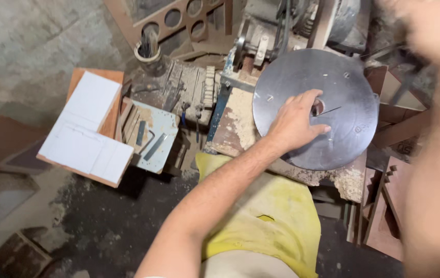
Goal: The person stands at a scroll saw, adjusts the machine, and lays a yellow cloth over their lap. They place a small wooden board with a paper template on the round saw table and cut along the drawn outline, holding the board with one hand while guiding it into the blade. After cutting, they set the board down, remove the cloth, and step away from the machine.
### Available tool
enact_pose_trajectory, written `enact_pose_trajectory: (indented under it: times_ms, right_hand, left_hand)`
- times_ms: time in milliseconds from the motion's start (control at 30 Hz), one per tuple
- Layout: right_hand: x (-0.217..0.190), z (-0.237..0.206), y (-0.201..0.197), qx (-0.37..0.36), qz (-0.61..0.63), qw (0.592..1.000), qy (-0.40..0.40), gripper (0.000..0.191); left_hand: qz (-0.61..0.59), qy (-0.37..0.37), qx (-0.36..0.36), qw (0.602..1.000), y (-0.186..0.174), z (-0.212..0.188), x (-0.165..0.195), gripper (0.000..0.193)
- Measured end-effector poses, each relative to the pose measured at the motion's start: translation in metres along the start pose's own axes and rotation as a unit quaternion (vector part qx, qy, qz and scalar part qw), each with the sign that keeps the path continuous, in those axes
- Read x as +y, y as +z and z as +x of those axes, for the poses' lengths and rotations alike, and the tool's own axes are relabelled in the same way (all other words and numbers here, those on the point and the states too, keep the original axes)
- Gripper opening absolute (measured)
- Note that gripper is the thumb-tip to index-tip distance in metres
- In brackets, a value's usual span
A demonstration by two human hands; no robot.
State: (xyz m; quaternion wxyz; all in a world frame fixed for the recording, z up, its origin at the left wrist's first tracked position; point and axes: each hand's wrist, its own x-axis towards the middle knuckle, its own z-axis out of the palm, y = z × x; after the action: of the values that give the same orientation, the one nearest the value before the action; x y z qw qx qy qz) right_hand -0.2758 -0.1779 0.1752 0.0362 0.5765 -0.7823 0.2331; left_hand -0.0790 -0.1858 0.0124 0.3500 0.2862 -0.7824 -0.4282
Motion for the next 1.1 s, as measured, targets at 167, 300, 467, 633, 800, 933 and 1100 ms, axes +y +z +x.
enact_pose_trajectory:
  times_ms: [167,300,467,633,800,933,1100]
  right_hand:
    - [0.0,-0.035,0.064,0.026,0.038,0.995,0.085,0.109]
    - [0.013,-0.042,0.078,0.03,0.118,0.986,0.117,0.09]
    - [-0.002,-0.04,0.07,0.032,0.098,0.988,0.115,0.082]
    - [0.004,-0.042,0.074,0.023,0.091,0.988,0.127,0.076]
    - [0.011,-0.065,0.085,0.102,0.115,0.98,0.125,0.074]
    - [-0.024,-0.148,0.097,0.158,0.238,0.949,0.137,0.073]
    - [-0.042,-0.167,0.102,0.267,0.247,0.931,-0.023,0.047]
  left_hand:
    - [0.01,-0.038,0.005,0.999,0.036,0.018,-0.008,0.087]
    - [-0.002,-0.038,0.033,0.999,0.052,0.023,-0.023,0.066]
    - [-0.027,-0.019,0.072,0.997,0.051,0.029,-0.035,0.045]
    - [-0.041,-0.026,0.079,0.996,0.058,0.033,-0.039,0.036]
    - [-0.038,-0.02,0.085,0.995,0.065,0.031,-0.045,0.029]
    - [-0.047,0.012,0.073,0.996,0.059,0.03,-0.047,0.028]
    - [-0.068,0.014,0.034,0.997,0.047,0.027,-0.037,0.029]
